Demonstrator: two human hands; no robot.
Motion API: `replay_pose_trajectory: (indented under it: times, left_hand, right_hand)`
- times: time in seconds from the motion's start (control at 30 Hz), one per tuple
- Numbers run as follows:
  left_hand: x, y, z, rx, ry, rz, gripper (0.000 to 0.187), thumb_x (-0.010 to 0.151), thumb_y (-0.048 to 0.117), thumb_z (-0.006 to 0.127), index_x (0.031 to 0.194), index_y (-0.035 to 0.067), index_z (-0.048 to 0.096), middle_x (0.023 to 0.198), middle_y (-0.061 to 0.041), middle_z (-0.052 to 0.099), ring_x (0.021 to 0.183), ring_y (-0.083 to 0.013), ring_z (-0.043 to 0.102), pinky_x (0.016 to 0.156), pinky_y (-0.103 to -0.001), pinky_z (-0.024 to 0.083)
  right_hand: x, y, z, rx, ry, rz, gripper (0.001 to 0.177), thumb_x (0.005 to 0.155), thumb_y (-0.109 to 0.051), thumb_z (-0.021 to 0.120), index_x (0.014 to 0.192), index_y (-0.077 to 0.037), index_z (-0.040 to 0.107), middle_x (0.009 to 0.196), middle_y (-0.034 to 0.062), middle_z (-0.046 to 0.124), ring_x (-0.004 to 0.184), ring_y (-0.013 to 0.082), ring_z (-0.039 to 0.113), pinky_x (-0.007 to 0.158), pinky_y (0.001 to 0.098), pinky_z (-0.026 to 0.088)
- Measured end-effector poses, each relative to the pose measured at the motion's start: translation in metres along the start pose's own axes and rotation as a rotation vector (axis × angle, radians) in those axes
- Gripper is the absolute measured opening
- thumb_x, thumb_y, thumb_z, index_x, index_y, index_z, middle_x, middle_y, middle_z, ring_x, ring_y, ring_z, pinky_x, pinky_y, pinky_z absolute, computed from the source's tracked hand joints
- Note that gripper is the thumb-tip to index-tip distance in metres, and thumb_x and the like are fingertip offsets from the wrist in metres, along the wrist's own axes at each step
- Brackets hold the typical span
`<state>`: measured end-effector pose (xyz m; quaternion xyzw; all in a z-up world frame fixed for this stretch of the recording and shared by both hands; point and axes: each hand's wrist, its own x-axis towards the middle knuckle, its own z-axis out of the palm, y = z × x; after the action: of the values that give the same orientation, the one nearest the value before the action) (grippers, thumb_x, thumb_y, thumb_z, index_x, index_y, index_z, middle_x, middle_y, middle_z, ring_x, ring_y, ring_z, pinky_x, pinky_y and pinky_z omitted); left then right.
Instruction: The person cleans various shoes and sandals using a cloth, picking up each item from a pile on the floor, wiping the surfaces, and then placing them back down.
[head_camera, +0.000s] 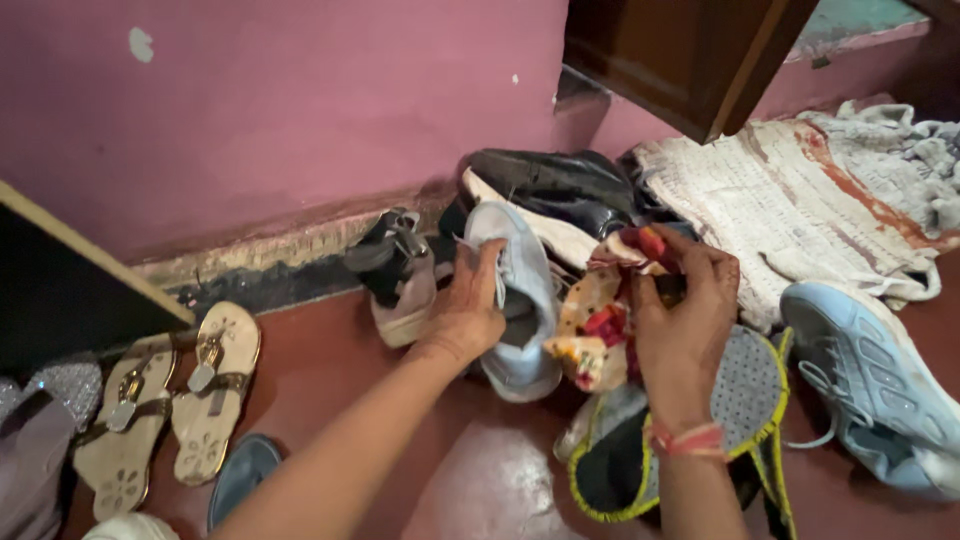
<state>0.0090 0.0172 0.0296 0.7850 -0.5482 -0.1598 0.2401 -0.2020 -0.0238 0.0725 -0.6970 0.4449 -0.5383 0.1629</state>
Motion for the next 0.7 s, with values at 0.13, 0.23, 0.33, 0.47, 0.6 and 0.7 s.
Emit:
replay_pose_trajectory:
  times: [0.13, 0.23, 0.33, 0.47, 0.6, 0.7]
  left_hand:
    - [0.0, 0.006, -0.007, 0.024, -0.054, -0.01, 0.093, 0.077, 0.0, 0.061, 0.154, 0.039, 0.025, 0.165, -0.03, 0.011, 0.107, -0.051, 0.065, 0.096, -0.055, 0.051]
    - [0.005, 0.006, -0.001, 0.068, -0.11, 0.022, 0.093, 0.073, 0.003, 0.064, 0.152, 0.037, 0.029, 0.171, -0.022, -0.001, 0.125, -0.0486, 0.056, 0.103, -0.053, 0.049]
    - [0.013, 0.007, 0.011, 0.23, -0.042, 0.152, 0.091, 0.077, 0.012, 0.071, 0.154, 0.031, 0.027, 0.168, -0.024, -0.007, 0.148, -0.0597, 0.018, 0.11, -0.065, 0.027]
    - [0.014, 0.008, 0.017, 0.216, -0.104, 0.096, 0.093, 0.077, 0.011, 0.067, 0.157, 0.036, 0.026, 0.17, -0.018, -0.003, 0.151, -0.0528, 0.013, 0.118, -0.06, 0.028]
    - [0.008, 0.008, 0.019, 0.261, -0.102, 0.096, 0.094, 0.078, 0.012, 0.069, 0.157, 0.037, 0.025, 0.17, -0.015, -0.005, 0.152, -0.0498, 0.011, 0.115, -0.064, 0.024]
    - [0.007, 0.011, 0.016, 0.299, -0.073, 0.103, 0.093, 0.078, 0.01, 0.069, 0.156, 0.038, 0.028, 0.171, -0.013, -0.003, 0.155, -0.0467, 0.01, 0.118, -0.064, 0.022]
  right_hand:
    - [0.019, 0.054, 0.033, -0.103, -0.01, 0.013, 0.048, 0.081, -0.002, 0.078, 0.128, -0.011, 0.071, 0.121, 0.0215, 0.057, 0.109, 0.0373, 0.059, 0.097, 0.0427, 0.05]
    - [0.021, 0.088, 0.069, -0.101, -0.064, 0.014, 0.052, 0.079, -0.006, 0.078, 0.13, -0.014, 0.069, 0.122, 0.0231, 0.058, 0.108, 0.0385, 0.06, 0.096, 0.0437, 0.051]
    - [0.008, 0.1, 0.092, -0.181, -0.187, 0.157, 0.06, 0.077, -0.013, 0.079, 0.135, -0.019, 0.064, 0.125, 0.0247, 0.057, 0.109, 0.0416, 0.06, 0.097, 0.0458, 0.05]
    - [-0.003, 0.089, 0.089, -0.423, -0.413, 0.315, 0.071, 0.069, -0.019, 0.081, 0.137, -0.028, 0.062, 0.133, 0.0181, 0.058, 0.114, 0.0461, 0.057, 0.096, 0.0495, 0.05]
    - [-0.005, 0.084, 0.069, -0.595, -0.405, 0.277, 0.059, 0.076, -0.027, 0.079, 0.133, -0.028, 0.066, 0.126, 0.0156, 0.065, 0.112, 0.0419, 0.062, 0.097, 0.0543, 0.048]
    - [-0.007, 0.086, 0.052, -0.662, -0.464, 0.365, 0.052, 0.08, -0.03, 0.077, 0.131, -0.03, 0.07, 0.12, 0.0194, 0.069, 0.11, 0.0407, 0.067, 0.097, 0.051, 0.054]
